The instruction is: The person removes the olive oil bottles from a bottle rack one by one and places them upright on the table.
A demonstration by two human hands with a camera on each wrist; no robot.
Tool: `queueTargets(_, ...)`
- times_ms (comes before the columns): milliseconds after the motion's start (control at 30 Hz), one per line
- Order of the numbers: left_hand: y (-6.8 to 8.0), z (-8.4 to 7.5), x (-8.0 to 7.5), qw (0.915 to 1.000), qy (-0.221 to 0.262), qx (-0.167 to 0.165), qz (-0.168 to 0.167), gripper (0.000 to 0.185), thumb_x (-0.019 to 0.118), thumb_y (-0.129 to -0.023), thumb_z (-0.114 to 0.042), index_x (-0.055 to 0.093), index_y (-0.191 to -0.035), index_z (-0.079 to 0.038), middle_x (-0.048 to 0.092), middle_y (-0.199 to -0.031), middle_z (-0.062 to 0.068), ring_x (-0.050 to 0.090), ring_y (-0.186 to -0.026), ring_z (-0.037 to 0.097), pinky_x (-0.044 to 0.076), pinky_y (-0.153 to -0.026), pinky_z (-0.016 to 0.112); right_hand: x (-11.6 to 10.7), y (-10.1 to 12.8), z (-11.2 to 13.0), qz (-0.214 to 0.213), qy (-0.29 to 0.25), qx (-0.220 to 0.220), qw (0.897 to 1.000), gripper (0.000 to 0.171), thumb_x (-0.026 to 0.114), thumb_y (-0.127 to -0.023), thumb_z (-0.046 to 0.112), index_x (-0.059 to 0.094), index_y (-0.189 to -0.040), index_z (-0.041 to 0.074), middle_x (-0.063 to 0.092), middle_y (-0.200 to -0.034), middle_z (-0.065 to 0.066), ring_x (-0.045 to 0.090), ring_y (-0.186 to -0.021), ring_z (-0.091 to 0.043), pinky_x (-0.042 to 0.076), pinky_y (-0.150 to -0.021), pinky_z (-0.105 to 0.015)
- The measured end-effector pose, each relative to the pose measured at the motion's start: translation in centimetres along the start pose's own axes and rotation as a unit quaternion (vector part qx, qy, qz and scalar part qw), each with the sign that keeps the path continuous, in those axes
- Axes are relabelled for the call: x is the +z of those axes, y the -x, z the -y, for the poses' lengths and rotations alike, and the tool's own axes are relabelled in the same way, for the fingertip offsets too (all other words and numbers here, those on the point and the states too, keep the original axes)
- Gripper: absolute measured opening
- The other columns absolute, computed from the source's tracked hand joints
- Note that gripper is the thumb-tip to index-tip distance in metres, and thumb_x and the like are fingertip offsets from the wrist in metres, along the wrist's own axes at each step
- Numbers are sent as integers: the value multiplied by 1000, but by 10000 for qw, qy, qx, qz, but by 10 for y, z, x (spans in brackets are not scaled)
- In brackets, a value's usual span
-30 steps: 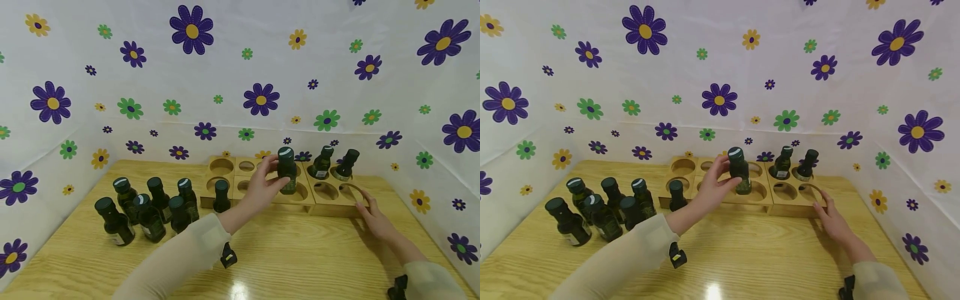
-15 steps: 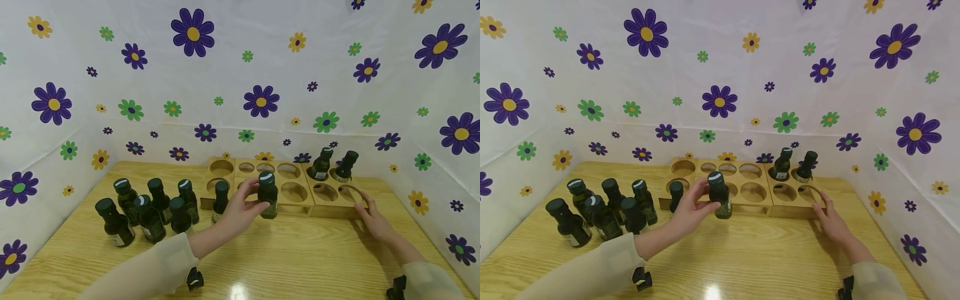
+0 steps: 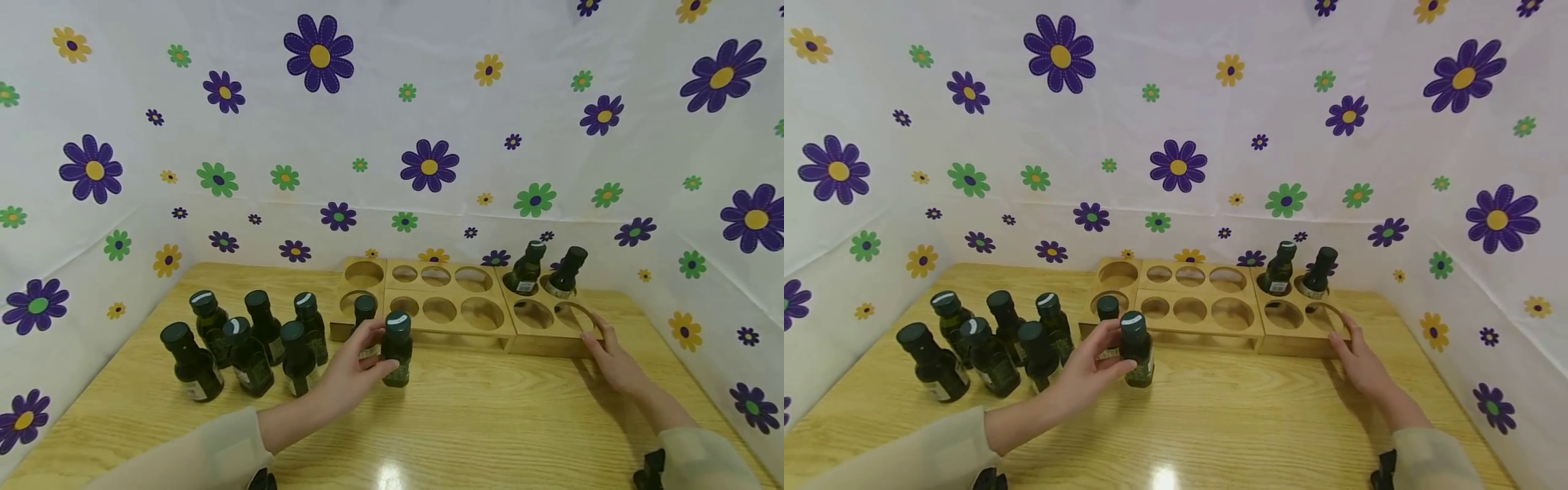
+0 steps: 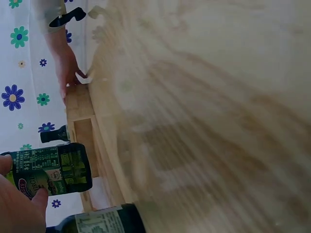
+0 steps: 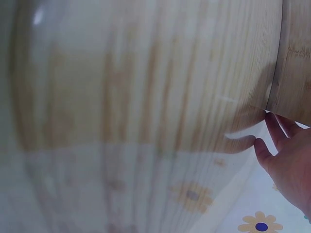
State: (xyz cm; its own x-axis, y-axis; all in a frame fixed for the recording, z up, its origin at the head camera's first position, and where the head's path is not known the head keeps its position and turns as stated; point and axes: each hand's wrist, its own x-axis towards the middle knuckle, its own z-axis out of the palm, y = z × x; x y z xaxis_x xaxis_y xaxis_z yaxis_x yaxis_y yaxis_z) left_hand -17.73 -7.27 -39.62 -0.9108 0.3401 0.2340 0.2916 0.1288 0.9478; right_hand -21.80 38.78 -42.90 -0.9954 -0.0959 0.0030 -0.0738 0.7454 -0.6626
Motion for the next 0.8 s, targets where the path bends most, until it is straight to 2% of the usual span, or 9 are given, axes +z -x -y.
queueTargets(200,14,8,-12,9997,-38,-225,-111,50,66,-91,-1,47,-135,-12,54,-129,13,48,-126,30,45,-99,42,0,1,-1,25,0,-1,10000,67,23,-107,37,-9,-151,-3,0,-149,-40,23,-124,-65,24,-94,-74)
queueTargets(367,22,13,-22,9990,-65,-353,-274,49,66,-90,1,48,-134,-11,53,-130,13,48,-126,31,46,-98,38,0,1,-1,9,-40,-1,10000,67,23,-108,37,-9,-151,-3,-1,-149,-40,22,-124,-65,23,-94,-75)
queueTargets(633,27,21,-27,9965,-43,-420,-721,51,67,-87,7,50,-132,-9,54,-128,12,50,-123,29,48,-96,35,0,0,0,-20,-52,-13,10000,68,24,-107,37,-8,-150,-5,0,-148,-42,21,-124,-67,22,-94,-75)
queueTargets(800,27,22,-29,9966,-100,-420,-700,51,66,-88,7,49,-133,-9,53,-130,12,49,-124,30,48,-96,36,0,0,1,-38,-64,-14,10000,68,24,-107,37,-8,-150,-5,-1,-148,-42,21,-124,-67,21,-95,-75)
